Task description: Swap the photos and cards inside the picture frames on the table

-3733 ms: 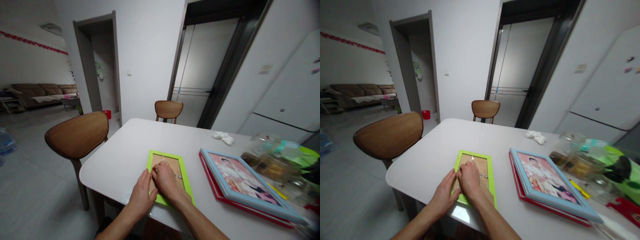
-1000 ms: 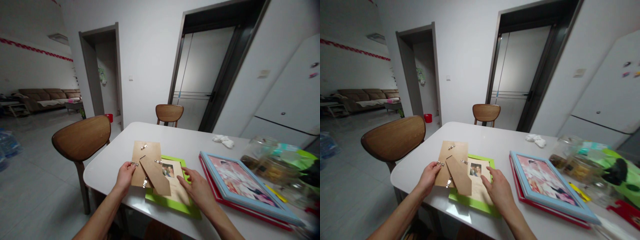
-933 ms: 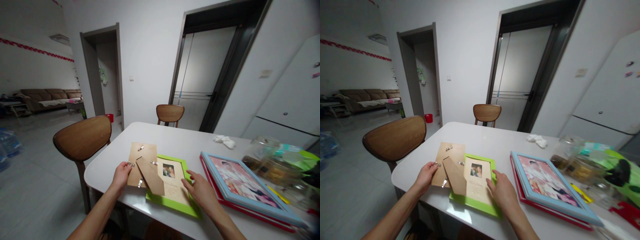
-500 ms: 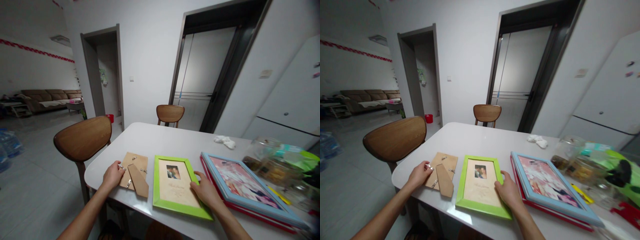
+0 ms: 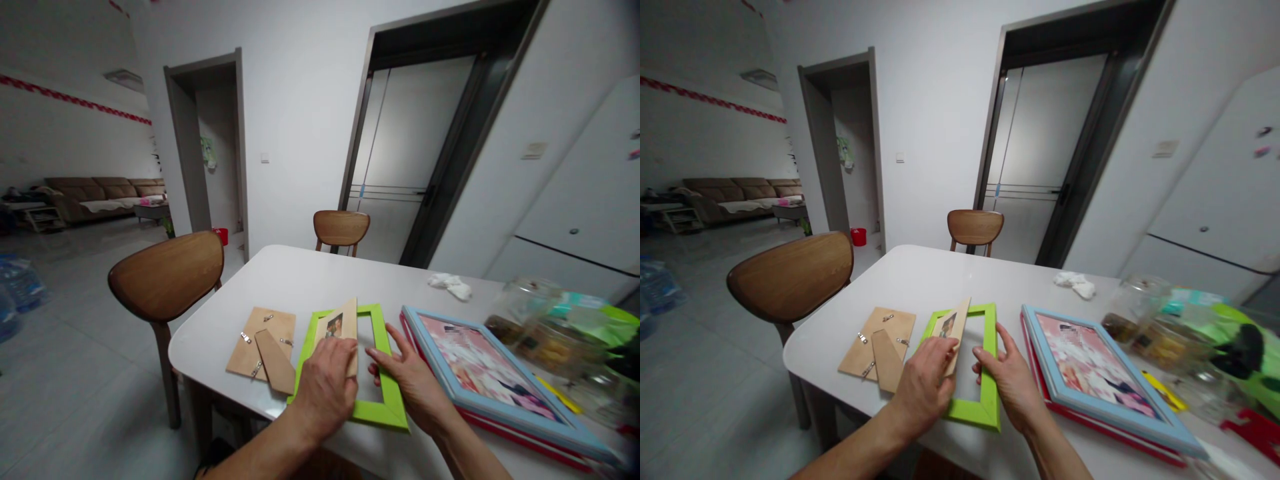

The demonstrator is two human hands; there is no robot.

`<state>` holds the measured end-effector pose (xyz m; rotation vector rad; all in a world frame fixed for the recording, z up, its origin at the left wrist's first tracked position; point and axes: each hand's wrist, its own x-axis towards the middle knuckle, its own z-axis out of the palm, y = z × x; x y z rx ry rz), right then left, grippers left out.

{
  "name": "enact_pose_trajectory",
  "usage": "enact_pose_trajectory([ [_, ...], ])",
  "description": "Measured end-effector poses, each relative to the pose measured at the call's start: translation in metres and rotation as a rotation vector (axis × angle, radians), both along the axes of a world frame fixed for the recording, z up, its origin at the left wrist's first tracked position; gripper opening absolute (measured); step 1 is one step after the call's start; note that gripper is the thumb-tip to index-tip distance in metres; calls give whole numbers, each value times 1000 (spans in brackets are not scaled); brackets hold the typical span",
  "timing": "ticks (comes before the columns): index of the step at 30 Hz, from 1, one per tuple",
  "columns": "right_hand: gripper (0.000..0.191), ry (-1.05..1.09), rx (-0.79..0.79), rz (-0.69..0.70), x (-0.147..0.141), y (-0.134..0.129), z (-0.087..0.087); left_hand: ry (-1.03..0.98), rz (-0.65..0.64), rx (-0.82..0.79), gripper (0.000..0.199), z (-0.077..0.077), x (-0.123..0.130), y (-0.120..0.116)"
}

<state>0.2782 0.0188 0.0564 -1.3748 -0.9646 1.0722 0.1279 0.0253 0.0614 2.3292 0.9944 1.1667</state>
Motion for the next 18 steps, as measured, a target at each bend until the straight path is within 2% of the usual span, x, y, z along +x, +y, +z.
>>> enact_pose_trajectory([
  [4,74,-303,-78,-49,22,4,-15,-182,266,-46,37,-3,-34,23],
  [6,68,-543,-136,-80,32,6,-25,-248,370,-127,35,-14,-53,34],
  [9,59,-892,-180,-115,41,8,-39,-264,451,-257,33,-36,-75,44],
  [13,52,-1150,-179,-87,44,9,-50,-106,484,-322,34,-54,-84,42],
  [18,47,-1272,-167,-46,48,10,-56,204,501,-275,30,-52,-82,32],
])
